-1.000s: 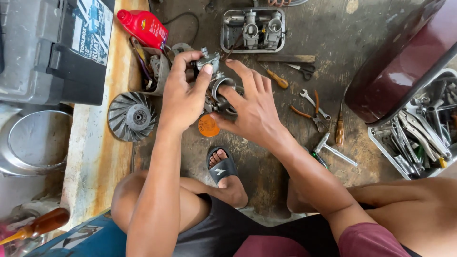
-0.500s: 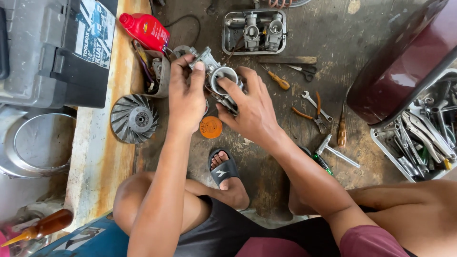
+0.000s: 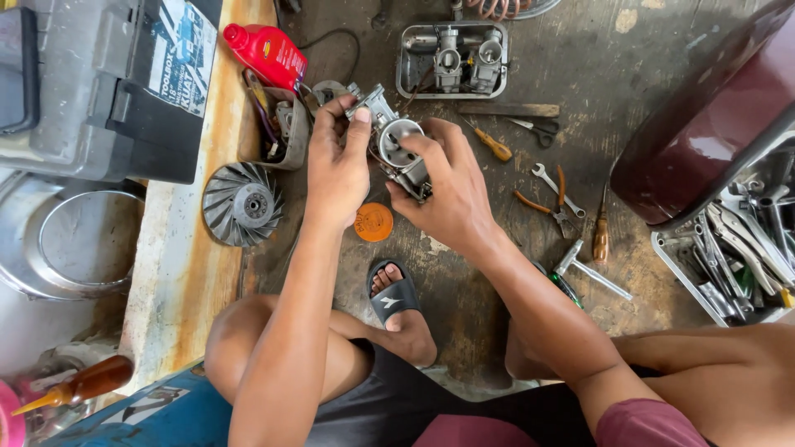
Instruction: The person sits on the floor of a repair shop working on a scooter's engine. They use a wrench to loosen fasteners on the engine, detach the carburetor, then hold and turn the carburetor by hand while fitting and adjusting its parts over the floor workspace.
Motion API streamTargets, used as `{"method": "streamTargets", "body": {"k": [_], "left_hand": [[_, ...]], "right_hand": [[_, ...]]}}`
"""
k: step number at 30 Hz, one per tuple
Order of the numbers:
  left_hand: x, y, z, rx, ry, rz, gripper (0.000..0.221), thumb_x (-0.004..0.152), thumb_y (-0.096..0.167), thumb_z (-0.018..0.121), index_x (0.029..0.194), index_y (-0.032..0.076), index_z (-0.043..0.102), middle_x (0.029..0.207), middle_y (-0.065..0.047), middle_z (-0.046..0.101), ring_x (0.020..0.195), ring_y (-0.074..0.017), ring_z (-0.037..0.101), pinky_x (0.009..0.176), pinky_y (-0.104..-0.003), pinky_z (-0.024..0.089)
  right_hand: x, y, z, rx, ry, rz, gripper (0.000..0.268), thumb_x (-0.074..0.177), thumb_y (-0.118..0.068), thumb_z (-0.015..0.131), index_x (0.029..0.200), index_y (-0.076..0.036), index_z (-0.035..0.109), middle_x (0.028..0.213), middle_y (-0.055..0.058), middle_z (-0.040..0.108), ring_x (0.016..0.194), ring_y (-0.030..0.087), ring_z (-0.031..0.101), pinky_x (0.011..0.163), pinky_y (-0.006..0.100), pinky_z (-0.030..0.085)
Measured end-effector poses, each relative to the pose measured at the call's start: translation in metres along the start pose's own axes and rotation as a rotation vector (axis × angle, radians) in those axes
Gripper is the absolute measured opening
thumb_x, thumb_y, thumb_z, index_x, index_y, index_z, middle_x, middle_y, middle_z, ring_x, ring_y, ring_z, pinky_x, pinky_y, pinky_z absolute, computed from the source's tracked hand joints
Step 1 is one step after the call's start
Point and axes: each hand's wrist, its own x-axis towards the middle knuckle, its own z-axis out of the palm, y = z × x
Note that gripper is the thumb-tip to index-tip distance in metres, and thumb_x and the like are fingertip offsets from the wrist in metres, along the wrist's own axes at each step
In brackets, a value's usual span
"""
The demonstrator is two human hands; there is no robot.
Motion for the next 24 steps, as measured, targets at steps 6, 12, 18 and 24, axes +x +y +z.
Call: {"method": "streamTargets", "body": {"k": [6,12,18,24], "left_hand": [[0.001,0.001,-0.001,0.043,-0.046,0.042,0.037,0.109,0.029,0.058,0.133,0.002,0.054,0.1,-0.009,0.057,0.097,-0.0185,0.057,0.08,-0.037,0.053],[0.0,0.008,-0.002,0.038,-0.055,0.03,0.036,0.108,0.027,0.059,0.132,0.001,0.055,0.103,-0.01,0.058,0.098,-0.0192,0.058,0.083,-0.035,0.052],[-0.001,0.01,-0.007,0.09,-0.05,0.029,0.034,0.108,0.024,0.059,0.134,0.002,0.053,0.107,-0.014,0.06,0.1,-0.0219,0.061,0.085,-0.039,0.054],[0.001,0.015,-0.013,0.16,-0.053,0.04,0.034,0.107,0.023,0.06,0.132,0.0,0.056,0.11,-0.018,0.061,0.104,-0.0272,0.063,0.089,-0.043,0.056]], "right_hand": [[0.004,-0.003,-0.004,-0.177,0.017,-0.07,0.052,0.074,-0.023,0.089,0.121,-0.016,0.068,0.126,0.015,0.054,0.094,0.037,0.062,0.081,0.046,0.051],[0.001,0.004,0.0,-0.209,0.015,-0.092,0.058,0.073,-0.026,0.089,0.128,-0.019,0.071,0.126,0.013,0.052,0.095,0.034,0.06,0.08,0.045,0.049],[-0.005,0.004,0.015,-0.155,0.07,-0.08,0.056,0.075,-0.026,0.086,0.127,-0.016,0.066,0.125,0.015,0.054,0.095,0.036,0.062,0.078,0.044,0.048],[-0.001,0.004,0.017,-0.188,0.093,-0.123,0.051,0.079,-0.03,0.084,0.126,-0.017,0.069,0.124,0.016,0.056,0.096,0.034,0.061,0.079,0.041,0.045]]}}
